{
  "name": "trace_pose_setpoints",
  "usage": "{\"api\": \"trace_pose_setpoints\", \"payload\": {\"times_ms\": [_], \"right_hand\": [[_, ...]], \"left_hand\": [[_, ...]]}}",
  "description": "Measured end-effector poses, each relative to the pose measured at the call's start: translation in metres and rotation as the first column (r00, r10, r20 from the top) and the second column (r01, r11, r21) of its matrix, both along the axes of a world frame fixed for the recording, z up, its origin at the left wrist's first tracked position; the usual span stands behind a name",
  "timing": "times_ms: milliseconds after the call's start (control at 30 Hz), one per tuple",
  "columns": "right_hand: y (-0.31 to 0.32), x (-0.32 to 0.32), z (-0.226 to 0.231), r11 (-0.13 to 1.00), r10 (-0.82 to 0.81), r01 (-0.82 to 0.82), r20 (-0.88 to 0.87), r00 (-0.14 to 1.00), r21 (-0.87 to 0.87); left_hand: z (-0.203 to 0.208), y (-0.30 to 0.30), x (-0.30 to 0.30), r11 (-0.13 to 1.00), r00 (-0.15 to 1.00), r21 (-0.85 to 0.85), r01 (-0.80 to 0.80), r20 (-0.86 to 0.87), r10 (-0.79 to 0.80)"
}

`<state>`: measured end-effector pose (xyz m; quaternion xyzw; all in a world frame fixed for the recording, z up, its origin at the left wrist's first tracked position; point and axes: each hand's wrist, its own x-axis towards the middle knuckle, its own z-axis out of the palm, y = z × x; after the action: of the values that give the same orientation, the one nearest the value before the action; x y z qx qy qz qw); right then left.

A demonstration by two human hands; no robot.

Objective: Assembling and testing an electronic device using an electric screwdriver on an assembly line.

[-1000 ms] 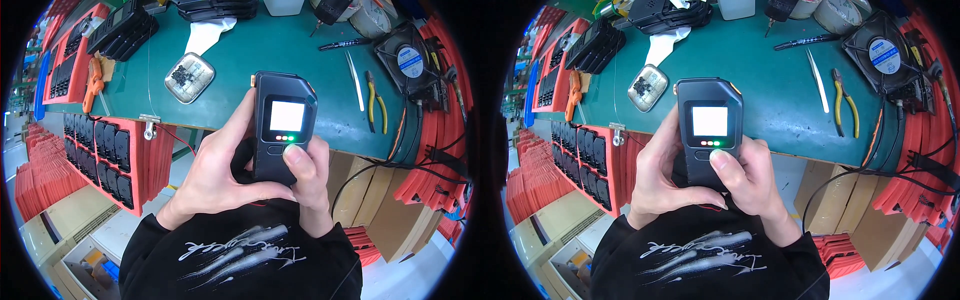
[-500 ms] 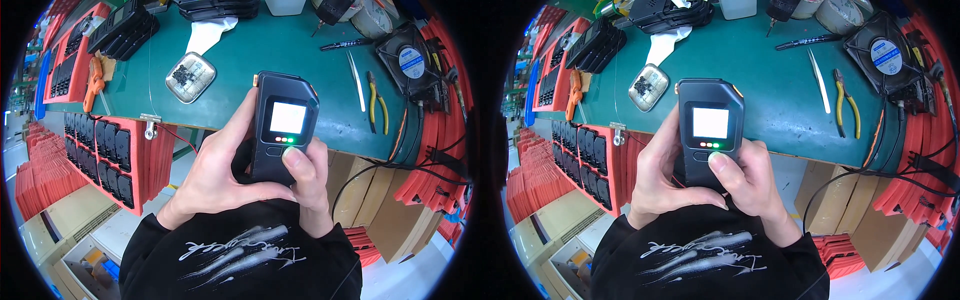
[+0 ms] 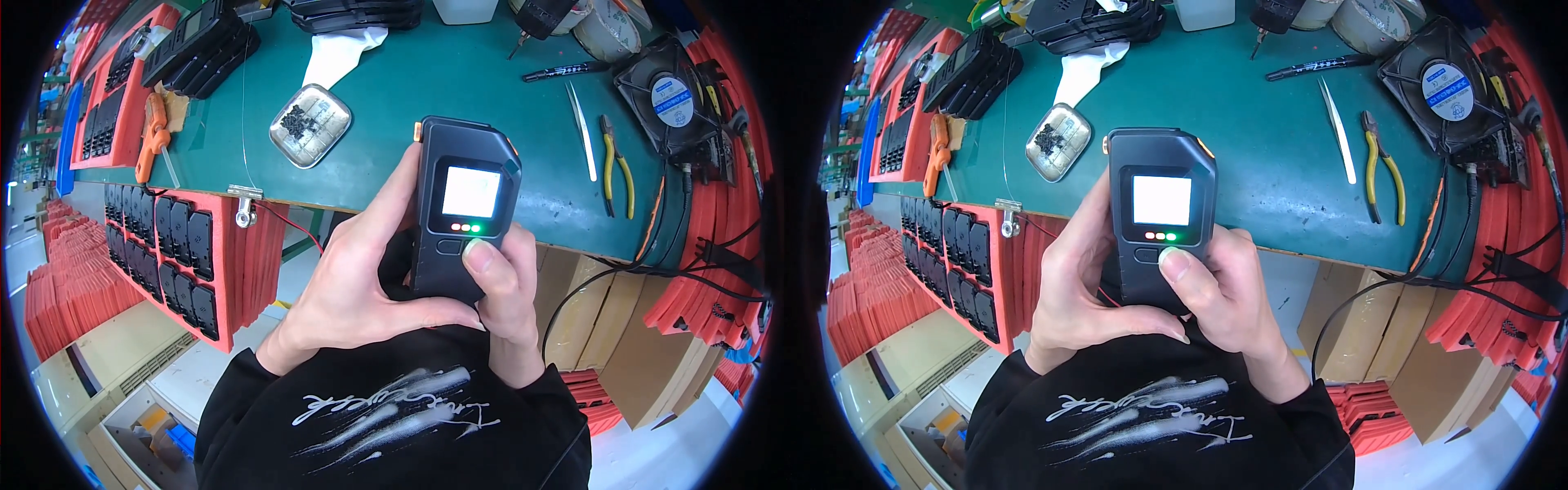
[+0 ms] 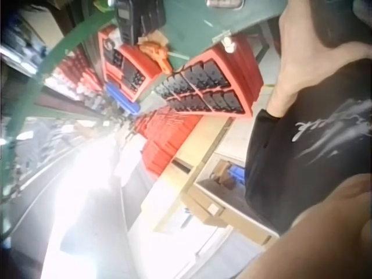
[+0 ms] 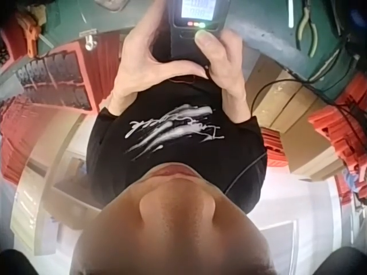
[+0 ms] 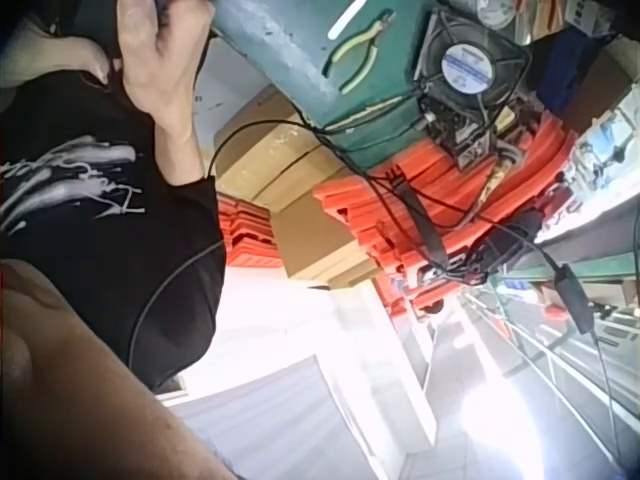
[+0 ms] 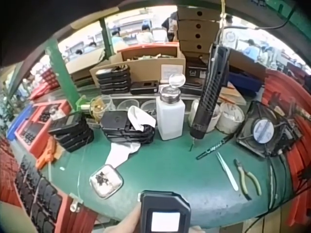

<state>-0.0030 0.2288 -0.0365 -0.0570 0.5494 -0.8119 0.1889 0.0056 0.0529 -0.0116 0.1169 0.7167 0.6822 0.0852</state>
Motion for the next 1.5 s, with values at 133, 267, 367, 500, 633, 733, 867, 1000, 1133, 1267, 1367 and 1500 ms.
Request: {"api": "trace_pose_setpoints", "payload": {"times_ms": [133,267,367,500,633,733,867,1000,1133,1267,1367,1500], "right_hand": [[0.0006,-0.0004,-0.0004,1.0,0.01,-0.009,0.015,1.0,-0.011],[0.0029,0.0002,-0.0031,0.999,0.032,-0.032,-0.01,0.999,0.025],[0.001,0.0013,-0.0027,1.0,0.019,-0.019,0.017,1.0,-0.01],[-0.0003,0.0015,-0.0014,1.0,0.002,-0.001,0.017,1.0,-0.017],[0.0015,0.0012,-0.0032,1.0,0.017,-0.017,0.017,1.0,0.0],[0.0021,0.0003,-0.0036,1.0,0.015,-0.015,-0.013,1.0,0.015],[0.0023,0.0002,-0.0035,1.0,0.021,-0.021,-0.004,1.0,0.02],[0.0003,-0.0001,-0.0011,1.0,0.0,0.0,-0.037,0.999,0.016],[0.0019,0.0004,-0.0013,1.0,0.031,-0.031,0.007,1.0,0.007],[0.001,0.0006,-0.0002,1.0,0.022,-0.022,0.007,1.0,0.003],[0.002,0.0001,-0.0011,1.0,0.012,-0.011,-0.027,1.0,0.029],[0.0041,-0.0018,0.0006,0.993,0.05,-0.042,-0.069,0.996,0.112]], "left_hand": [[-0.001,0.0,-0.0006,1.0,1.0,-0.01,-0.001,-0.012,0.001],[0.0009,-0.0002,0.0002,1.0,1.0,-0.014,-0.001,-0.006,0.001],[0.0005,-0.0001,0.0004,1.0,1.0,-0.009,0.001,-0.007,-0.002],[0.0009,-0.0001,0.0,1.0,1.0,-0.01,0.005,-0.004,-0.005],[-0.0007,-0.0001,0.0008,1.0,1.0,-0.002,0.006,-0.003,-0.006],[0.0006,-0.0002,-0.0002,1.0,1.0,-0.001,0.013,0.005,-0.013],[0.0003,0.0002,-0.0007,1.0,1.0,0.003,0.01,-0.002,-0.01],[-0.0003,0.0003,0.0001,1.0,1.0,0.002,0.011,0.013,-0.011],[-0.0015,-0.0006,0.0011,1.0,1.0,0.011,0.006,0.015,-0.006],[-0.0008,-0.0006,0.0012,1.0,1.0,0.006,0.009,0.017,-0.009],[-0.0013,-0.0011,0.0015,1.0,1.0,0.0,0.004,0.01,-0.004],[-0.0007,0.0006,0.0021,0.998,0.999,0.05,-0.024,0.022,0.023]]}}
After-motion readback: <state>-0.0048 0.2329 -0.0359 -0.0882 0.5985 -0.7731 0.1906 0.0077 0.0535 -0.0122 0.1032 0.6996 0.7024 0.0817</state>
